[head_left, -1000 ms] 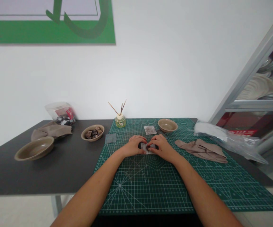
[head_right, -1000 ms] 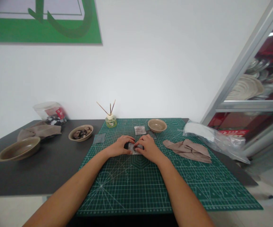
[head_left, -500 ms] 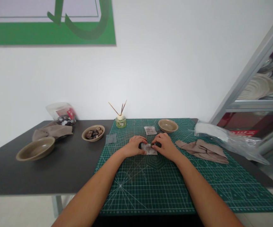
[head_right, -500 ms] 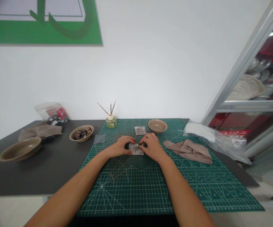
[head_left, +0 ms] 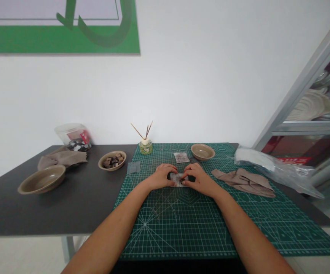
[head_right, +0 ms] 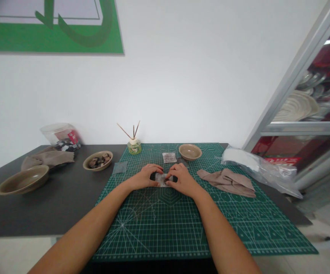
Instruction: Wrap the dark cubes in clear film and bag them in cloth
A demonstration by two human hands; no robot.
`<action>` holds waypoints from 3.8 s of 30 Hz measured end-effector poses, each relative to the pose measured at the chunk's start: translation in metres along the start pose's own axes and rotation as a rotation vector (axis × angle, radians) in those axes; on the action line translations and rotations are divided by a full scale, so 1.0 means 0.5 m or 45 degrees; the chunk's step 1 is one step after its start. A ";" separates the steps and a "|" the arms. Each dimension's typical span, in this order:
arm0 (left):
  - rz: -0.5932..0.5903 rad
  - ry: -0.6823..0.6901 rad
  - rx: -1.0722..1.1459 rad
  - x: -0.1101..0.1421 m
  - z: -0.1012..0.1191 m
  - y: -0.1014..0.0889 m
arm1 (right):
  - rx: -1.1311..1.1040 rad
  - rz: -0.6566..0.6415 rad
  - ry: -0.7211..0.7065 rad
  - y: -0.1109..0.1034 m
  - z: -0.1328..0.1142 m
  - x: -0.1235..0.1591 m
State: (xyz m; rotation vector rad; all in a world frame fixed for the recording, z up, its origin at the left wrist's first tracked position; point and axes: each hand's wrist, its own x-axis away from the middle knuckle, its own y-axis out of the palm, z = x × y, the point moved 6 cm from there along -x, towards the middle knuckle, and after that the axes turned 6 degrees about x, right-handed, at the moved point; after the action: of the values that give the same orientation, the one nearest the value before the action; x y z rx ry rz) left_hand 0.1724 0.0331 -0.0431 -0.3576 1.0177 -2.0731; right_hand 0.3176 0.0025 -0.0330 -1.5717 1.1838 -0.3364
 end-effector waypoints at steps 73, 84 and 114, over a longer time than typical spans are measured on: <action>0.005 -0.011 -0.004 0.000 0.002 -0.001 | 0.049 0.066 -0.052 -0.007 -0.006 0.002; 0.000 -0.011 0.007 0.001 0.001 -0.001 | 0.087 0.045 0.002 0.002 0.008 0.002; 0.002 -0.040 -0.001 0.002 0.008 -0.003 | 0.226 -0.031 -0.013 0.019 -0.004 -0.007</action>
State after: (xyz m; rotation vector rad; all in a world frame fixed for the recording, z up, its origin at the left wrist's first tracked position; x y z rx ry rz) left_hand 0.1731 0.0309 -0.0393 -0.3888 0.9996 -2.0591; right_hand 0.3096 0.0050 -0.0392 -1.4328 1.0971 -0.4371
